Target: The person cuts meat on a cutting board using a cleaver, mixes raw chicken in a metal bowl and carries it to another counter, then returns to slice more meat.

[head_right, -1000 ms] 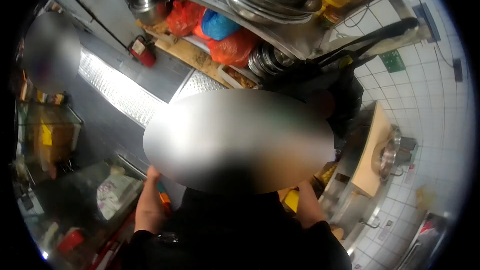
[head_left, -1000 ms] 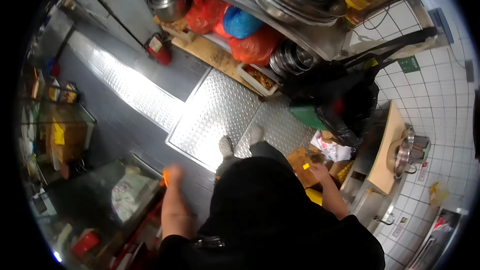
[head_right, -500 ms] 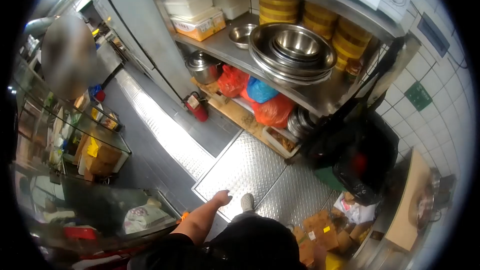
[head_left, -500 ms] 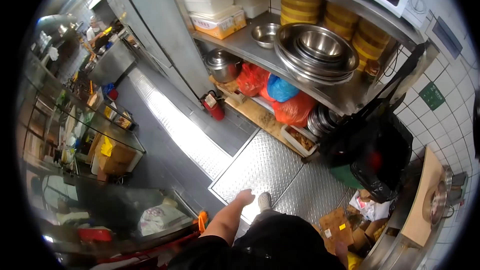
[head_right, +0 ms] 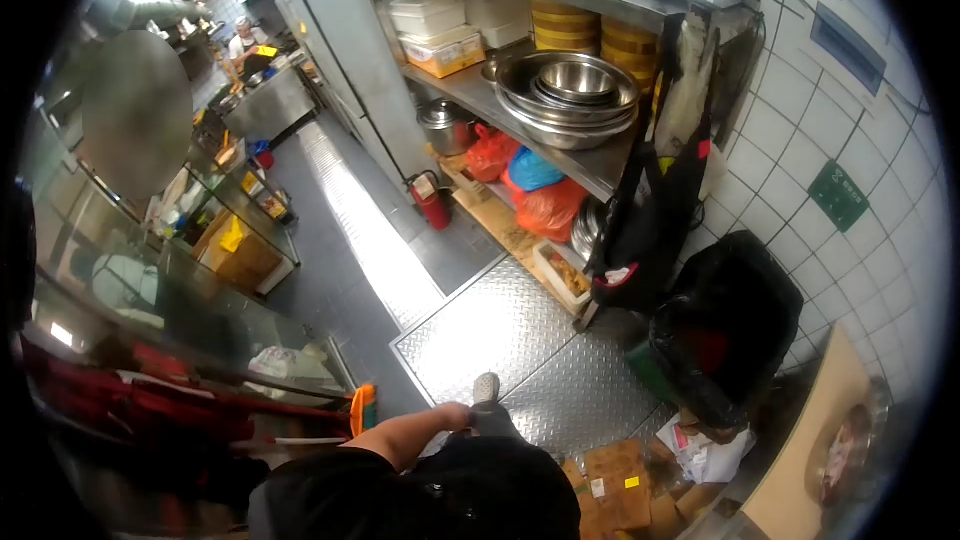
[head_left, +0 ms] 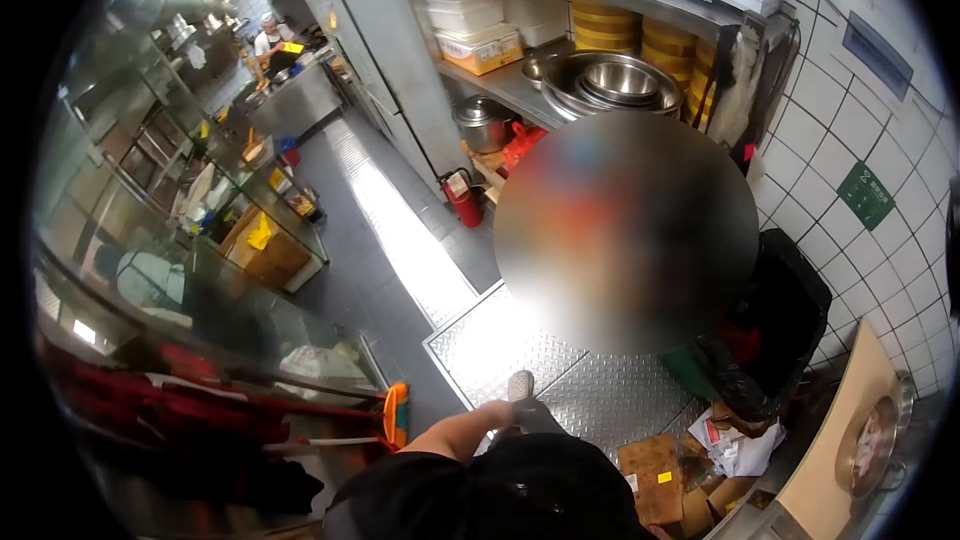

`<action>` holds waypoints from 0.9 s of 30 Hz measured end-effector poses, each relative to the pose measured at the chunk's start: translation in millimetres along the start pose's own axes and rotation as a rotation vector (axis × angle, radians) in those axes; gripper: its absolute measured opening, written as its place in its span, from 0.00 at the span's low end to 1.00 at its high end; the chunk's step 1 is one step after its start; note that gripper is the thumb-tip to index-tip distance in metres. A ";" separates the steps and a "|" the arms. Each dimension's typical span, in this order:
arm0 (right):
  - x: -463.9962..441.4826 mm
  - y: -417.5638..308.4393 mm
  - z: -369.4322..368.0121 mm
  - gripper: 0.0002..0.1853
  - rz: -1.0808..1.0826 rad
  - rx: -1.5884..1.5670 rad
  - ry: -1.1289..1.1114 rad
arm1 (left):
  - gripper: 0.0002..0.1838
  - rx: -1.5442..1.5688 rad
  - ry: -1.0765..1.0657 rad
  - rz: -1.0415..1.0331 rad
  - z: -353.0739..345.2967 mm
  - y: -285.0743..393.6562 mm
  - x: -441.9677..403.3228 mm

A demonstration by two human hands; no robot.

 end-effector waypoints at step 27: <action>86.5 105.8 196.4 0.31 -0.546 -0.363 0.467 | 0.37 -0.454 -0.093 -0.536 84.3 405.2 -110.4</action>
Point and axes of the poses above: each hand's wrist, its own x-axis away from the middle knuckle, its own z-axis out of the back of the hand, y = z × x, the point moved 8 cm from there along -x, towards the middle knuckle, and after that the axes turned 4 degrees about x, right-handed, at the moved point
